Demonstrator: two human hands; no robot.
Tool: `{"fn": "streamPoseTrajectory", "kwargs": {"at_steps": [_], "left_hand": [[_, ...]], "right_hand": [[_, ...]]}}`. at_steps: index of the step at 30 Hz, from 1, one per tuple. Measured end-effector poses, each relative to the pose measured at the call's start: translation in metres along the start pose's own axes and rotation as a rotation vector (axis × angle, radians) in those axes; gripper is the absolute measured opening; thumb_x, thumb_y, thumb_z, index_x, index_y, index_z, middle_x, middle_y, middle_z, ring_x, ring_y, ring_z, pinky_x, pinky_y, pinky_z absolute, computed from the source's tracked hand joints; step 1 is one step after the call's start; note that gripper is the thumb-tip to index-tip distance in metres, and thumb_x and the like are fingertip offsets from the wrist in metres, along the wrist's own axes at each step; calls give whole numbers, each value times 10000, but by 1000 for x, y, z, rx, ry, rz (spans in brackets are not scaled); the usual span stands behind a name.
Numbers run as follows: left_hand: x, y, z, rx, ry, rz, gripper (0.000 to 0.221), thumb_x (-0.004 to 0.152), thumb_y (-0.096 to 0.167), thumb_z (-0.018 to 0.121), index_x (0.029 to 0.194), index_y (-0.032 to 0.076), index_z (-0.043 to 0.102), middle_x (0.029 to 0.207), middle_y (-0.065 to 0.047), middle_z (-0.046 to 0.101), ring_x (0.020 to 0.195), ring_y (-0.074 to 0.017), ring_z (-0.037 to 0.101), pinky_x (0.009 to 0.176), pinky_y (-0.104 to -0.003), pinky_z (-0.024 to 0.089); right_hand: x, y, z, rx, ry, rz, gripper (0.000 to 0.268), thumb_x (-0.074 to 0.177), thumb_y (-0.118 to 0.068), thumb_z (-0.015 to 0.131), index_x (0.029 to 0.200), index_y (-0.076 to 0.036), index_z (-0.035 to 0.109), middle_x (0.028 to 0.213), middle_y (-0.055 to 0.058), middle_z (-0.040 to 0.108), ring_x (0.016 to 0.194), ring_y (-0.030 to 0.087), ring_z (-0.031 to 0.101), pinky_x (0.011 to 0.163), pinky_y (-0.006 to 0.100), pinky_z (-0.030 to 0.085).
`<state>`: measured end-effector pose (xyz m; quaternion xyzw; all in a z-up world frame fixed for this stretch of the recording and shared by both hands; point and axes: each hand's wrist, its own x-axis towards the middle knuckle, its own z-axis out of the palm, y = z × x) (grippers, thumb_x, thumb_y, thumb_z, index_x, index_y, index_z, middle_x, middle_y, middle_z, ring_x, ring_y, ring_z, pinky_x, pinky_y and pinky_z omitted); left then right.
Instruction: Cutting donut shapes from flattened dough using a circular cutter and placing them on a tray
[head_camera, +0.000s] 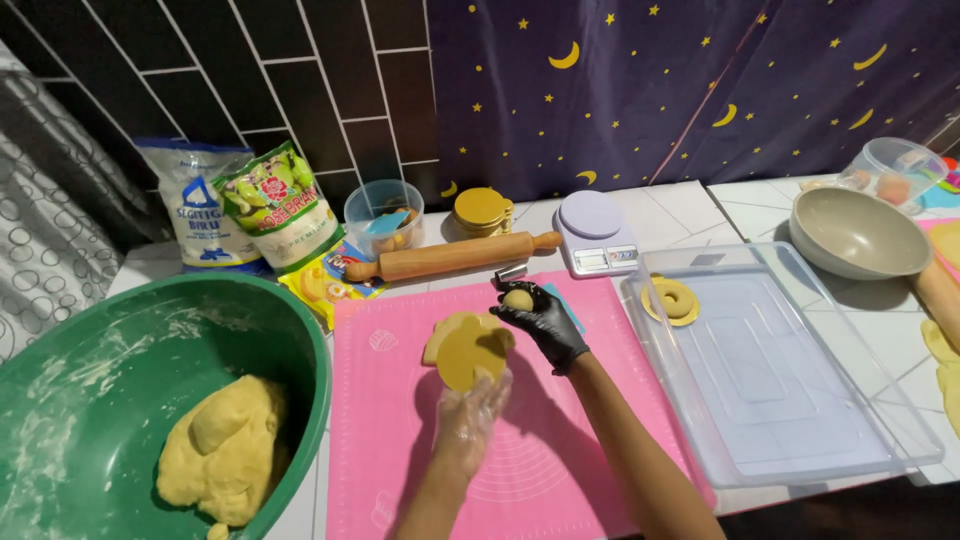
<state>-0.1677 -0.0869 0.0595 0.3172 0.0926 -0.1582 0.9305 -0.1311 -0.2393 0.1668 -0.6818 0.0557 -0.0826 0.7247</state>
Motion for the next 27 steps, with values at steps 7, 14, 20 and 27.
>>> {"fn": "streamPoseTrajectory", "kwargs": {"at_steps": [7, 14, 20, 27], "left_hand": [[-62, -35, 0, -113, 240, -105, 356, 846, -151, 614, 1195, -85, 626, 1089, -264, 713, 981, -355, 687, 925, -452, 566], [-106, -23, -23, 241, 91, -409, 387, 909, 110, 703, 1280, 73, 599, 1276, -126, 711, 1200, -234, 657, 1046, -342, 499], [-117, 50, -28, 848, -182, -491, 619, 822, 95, 767, 1406, 1, 581, 1230, -196, 745, 1119, -233, 746, 979, -279, 622], [-38, 69, -117, 1248, -35, 296, 289, 905, 227, 769, 1145, 80, 704, 855, -145, 781, 571, -253, 752, 470, -399, 630]], "right_hand": [[-54, 51, 5, -523, -298, -128, 424, 786, -237, 849, 1185, -187, 714, 1162, 1, 742, 994, 145, 705, 862, 312, 618], [-88, 91, 13, -559, -231, -207, 368, 767, -225, 844, 1106, -153, 721, 1118, 36, 710, 998, 214, 724, 840, 339, 571], [-97, 113, 12, -745, -203, -257, 456, 778, -265, 829, 1197, -193, 664, 1217, 11, 687, 1050, 241, 721, 838, 412, 577], [-106, 121, 21, -884, -124, -283, 396, 795, -321, 840, 1144, -216, 685, 1110, 26, 707, 1060, 279, 708, 890, 442, 604]]}}
